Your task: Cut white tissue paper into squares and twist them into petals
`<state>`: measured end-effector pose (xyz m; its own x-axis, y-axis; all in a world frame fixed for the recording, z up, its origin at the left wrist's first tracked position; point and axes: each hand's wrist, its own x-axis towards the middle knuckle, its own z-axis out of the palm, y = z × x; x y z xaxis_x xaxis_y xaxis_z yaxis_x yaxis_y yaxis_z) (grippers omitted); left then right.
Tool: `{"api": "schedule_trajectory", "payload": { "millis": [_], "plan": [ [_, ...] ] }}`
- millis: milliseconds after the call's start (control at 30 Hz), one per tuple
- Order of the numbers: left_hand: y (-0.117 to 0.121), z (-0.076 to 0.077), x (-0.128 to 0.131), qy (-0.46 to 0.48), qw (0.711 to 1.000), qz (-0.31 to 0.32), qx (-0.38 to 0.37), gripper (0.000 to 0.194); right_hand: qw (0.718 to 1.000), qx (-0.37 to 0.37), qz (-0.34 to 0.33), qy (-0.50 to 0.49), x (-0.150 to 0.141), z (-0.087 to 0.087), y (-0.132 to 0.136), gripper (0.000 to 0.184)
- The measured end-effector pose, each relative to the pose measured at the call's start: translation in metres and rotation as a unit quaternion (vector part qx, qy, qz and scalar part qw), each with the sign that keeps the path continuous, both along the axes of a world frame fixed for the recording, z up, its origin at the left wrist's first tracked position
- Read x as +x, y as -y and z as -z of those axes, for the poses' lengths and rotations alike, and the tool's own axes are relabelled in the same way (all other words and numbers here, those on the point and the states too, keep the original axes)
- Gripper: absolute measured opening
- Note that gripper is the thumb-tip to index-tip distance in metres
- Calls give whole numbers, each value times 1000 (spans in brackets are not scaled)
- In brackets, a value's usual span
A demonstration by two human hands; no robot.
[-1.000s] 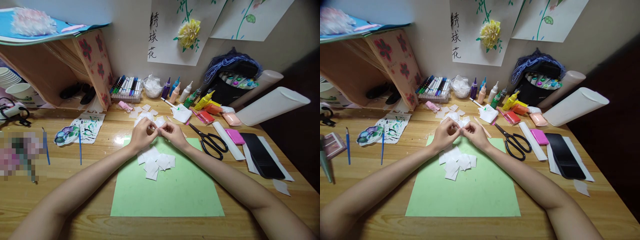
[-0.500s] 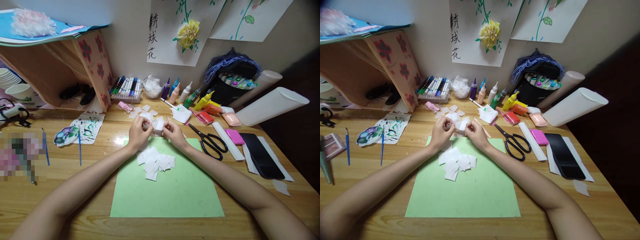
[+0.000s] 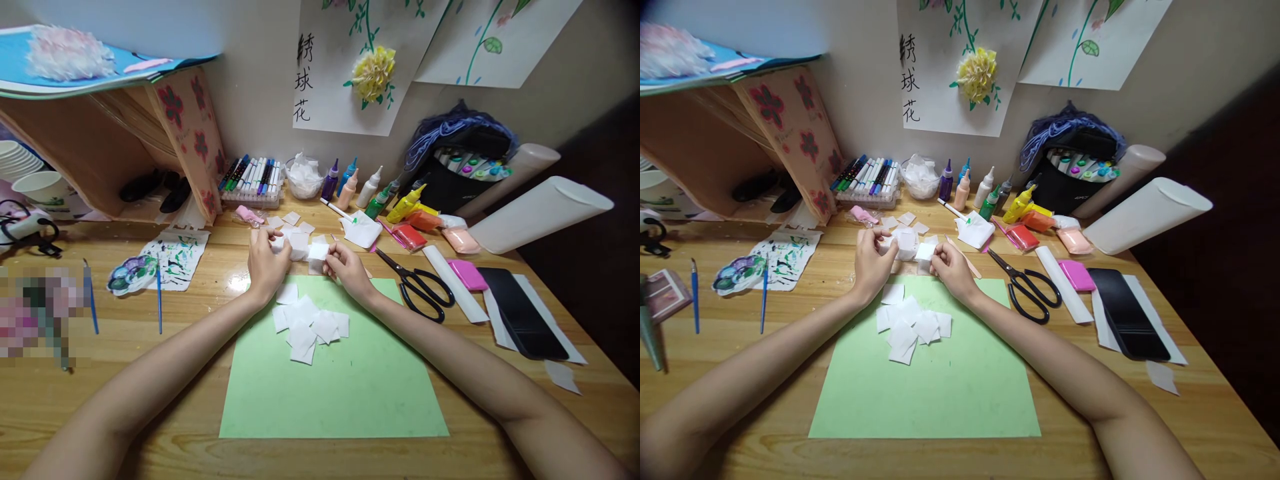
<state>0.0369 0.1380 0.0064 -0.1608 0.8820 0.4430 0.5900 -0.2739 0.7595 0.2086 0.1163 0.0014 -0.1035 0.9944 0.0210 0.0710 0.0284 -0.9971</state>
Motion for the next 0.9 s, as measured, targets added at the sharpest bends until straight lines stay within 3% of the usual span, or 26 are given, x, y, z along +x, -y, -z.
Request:
{"api": "schedule_trajectory", "payload": {
  "millis": [167,233,567,900],
  "plan": [
    [13,-9,7,-109,976,181,54,5,1000,19,-20,7,0,-1,0,17],
    [17,-9,9,-139,964,219,57,9,999,22,-26,1,0,0,0,17],
    [18,-7,10,-158,964,201,67,13,999,30,-39,1,0,1,0,18],
    [9,-3,8,-42,965,258,-11,10,998,24,-46,23,-1,-2,0,26]
  ]
}}
